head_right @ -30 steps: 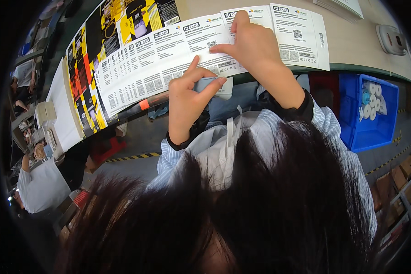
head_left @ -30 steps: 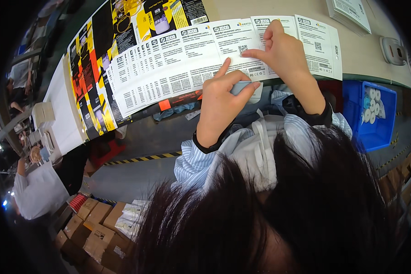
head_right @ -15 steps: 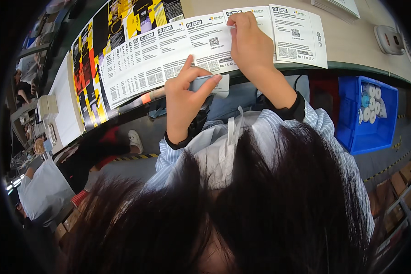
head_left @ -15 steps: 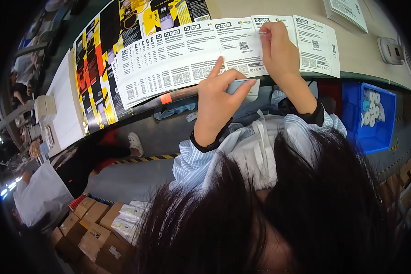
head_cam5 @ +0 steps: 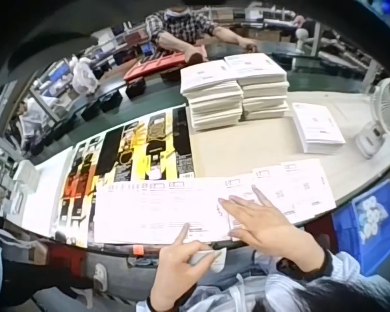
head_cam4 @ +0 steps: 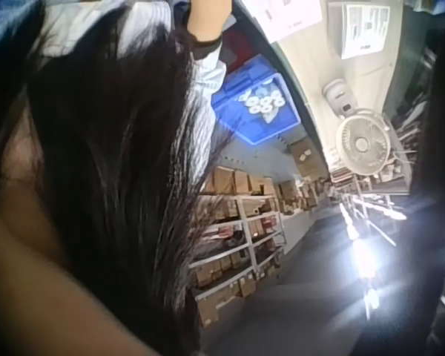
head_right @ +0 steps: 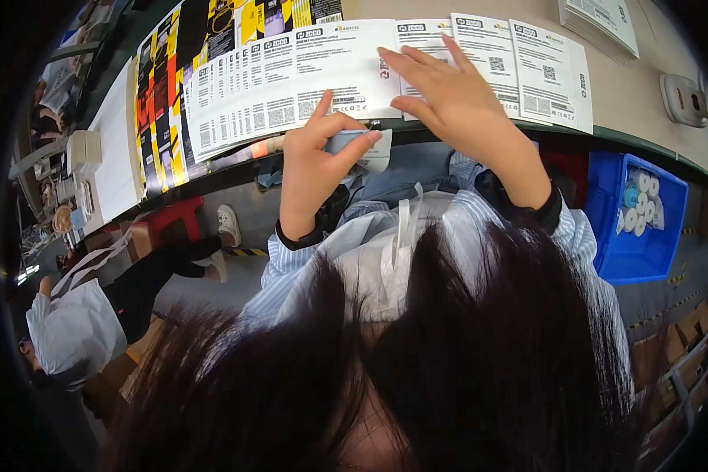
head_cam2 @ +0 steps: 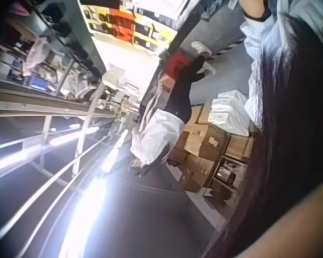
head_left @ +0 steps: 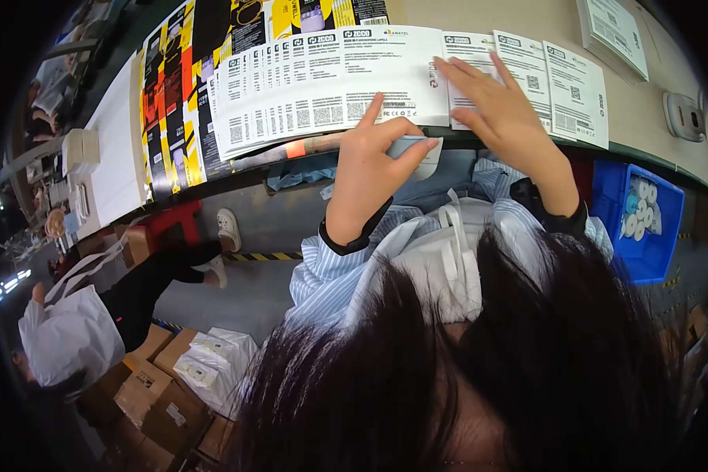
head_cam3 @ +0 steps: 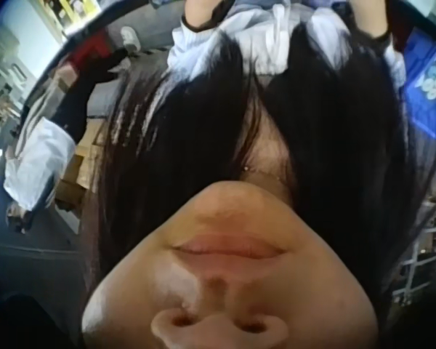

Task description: Applying QR code labels to small white product boxes and organizing label sheets.

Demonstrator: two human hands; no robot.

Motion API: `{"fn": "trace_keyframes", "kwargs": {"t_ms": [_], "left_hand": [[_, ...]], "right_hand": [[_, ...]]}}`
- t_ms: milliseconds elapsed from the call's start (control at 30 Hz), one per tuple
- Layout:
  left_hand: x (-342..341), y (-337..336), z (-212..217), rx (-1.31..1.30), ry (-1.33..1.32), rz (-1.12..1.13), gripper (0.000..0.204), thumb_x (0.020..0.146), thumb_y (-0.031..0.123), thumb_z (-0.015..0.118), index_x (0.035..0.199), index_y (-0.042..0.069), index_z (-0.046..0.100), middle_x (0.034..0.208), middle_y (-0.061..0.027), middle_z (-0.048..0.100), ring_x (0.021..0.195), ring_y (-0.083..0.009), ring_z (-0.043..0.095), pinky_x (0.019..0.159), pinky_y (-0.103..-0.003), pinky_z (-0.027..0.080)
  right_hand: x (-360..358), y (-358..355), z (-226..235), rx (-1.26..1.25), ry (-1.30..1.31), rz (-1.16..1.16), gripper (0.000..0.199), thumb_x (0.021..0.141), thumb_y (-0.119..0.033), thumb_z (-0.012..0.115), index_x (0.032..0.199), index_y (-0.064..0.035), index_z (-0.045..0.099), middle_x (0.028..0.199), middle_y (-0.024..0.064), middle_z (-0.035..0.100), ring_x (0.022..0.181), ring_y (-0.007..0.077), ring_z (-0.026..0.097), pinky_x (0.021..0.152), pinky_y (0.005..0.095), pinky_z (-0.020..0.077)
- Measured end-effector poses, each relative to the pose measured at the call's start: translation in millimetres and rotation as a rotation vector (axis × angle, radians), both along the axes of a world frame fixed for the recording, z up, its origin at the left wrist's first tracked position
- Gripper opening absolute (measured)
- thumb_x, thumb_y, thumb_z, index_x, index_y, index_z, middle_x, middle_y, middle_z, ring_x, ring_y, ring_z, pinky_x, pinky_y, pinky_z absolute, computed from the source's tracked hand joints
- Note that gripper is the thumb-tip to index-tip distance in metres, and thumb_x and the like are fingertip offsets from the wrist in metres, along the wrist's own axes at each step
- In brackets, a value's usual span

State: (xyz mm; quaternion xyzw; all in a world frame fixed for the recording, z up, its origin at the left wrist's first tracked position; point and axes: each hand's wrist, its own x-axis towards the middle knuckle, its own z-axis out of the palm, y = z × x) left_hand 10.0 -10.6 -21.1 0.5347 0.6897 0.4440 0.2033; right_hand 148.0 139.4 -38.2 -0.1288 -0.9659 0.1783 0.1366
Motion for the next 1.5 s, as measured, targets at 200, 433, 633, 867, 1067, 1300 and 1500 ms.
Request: {"fn": "trace_keyframes", "kwargs": {"t_ms": [200, 433, 633, 867, 1067, 1300, 1500], "left_hand": [[4, 1, 17, 0.146, -0.171, 0.116, 0.012, 0.072, 0.01, 0.069, 0.071, 0.0, 0.063, 0.062, -0.008, 0.061, 0.055, -0.0197, 0.057, 0.1, -0.038, 0.036], [0, 5, 21, 0.154, 0.158, 0.23, 0.018, 0.068, 0.011, 0.071, 0.082, 0.003, 0.064, 0.083, -0.0085, 0.063, 0.077, -0.0256, 0.06, 0.097, -0.039, 0.038], [3, 7, 24, 0.143, 0.191, 0.069, 0.021, 0.07, 0.007, 0.067, 0.09, 0.004, 0.062, 0.087, -0.0095, 0.063, 0.08, -0.0268, 0.06, 0.092, -0.038, 0.041], [8, 9, 29, 0.069, -0.013, 0.176, 0.022, 0.07, 0.005, 0.069, 0.091, 0.001, 0.063, 0.079, -0.0076, 0.063, 0.073, -0.0126, 0.058, 0.065, -0.024, 0.045], [6, 4, 30, -0.074, -0.17, 0.152, 0.018, 0.071, 0.006, 0.07, 0.084, -0.003, 0.062, 0.073, -0.0052, 0.062, 0.067, -0.0076, 0.055, 0.06, -0.02, 0.043], [4, 5, 22, 0.029, -0.348, 0.281, 0.014, 0.069, 0.009, 0.071, 0.077, 0.001, 0.062, 0.068, -0.009, 0.061, 0.06, -0.0154, 0.058, 0.058, -0.025, 0.043], [-6, 15, 30, 0.19, 0.459, 0.198, 0.018, 0.066, 0.008, 0.07, 0.082, 0.004, 0.061, 0.076, -0.0079, 0.062, 0.07, -0.0248, 0.059, 0.093, -0.038, 0.04]], "right_hand": [[-3, -20, 29, -0.644, 0.214, -0.016, 0.032, 0.083, -0.026, 0.059, 0.108, -0.0057, 0.058, 0.101, 0.0105, 0.062, 0.096, 0.0183, 0.056, 0.091, 0.033, 0.0382], [-6, -31, 23, -1.029, 0.302, -0.181, 0.013, 0.078, -0.011, 0.065, 0.084, 0.0007, 0.062, 0.075, 0.0039, 0.064, 0.068, 0.0096, 0.058, 0.065, 0.021, 0.045], [-10, -37, 27, -0.873, 0.393, -0.201, 0.009, 0.078, -0.008, 0.065, 0.082, 0.0001, 0.063, 0.074, 0.0038, 0.064, 0.069, 0.0089, 0.059, 0.065, 0.02, 0.0454], [-8, -30, 20, -1.179, 0.352, -0.253, 0.009, 0.077, -0.007, 0.066, 0.083, -0.0011, 0.064, 0.081, 0.0044, 0.064, 0.074, 0.0122, 0.06, 0.072, 0.0214, 0.0467], [-6, -12, 23, -0.944, 0.636, -0.255, 0.015, 0.078, -0.006, 0.066, 0.091, 0.0002, 0.062, 0.096, 0.0094, 0.062, 0.087, 0.0116, 0.058, 0.076, 0.0227, 0.0464], [-11, -22, 21, -1.411, 0.46, -0.074, 0.048, 0.077, 0.002, 0.063, 0.121, -0.0012, 0.046, 0.09, 0.0087, 0.06, 0.083, 0.0115, 0.06, 0.075, 0.0214, 0.0471], [-12, -31, 26, -1.076, 0.418, -0.116, 0.048, 0.075, 0.001, 0.065, 0.12, -0.0016, 0.048, 0.085, 0.0062, 0.06, 0.073, 0.0084, 0.058, 0.069, 0.0191, 0.0461]]}}
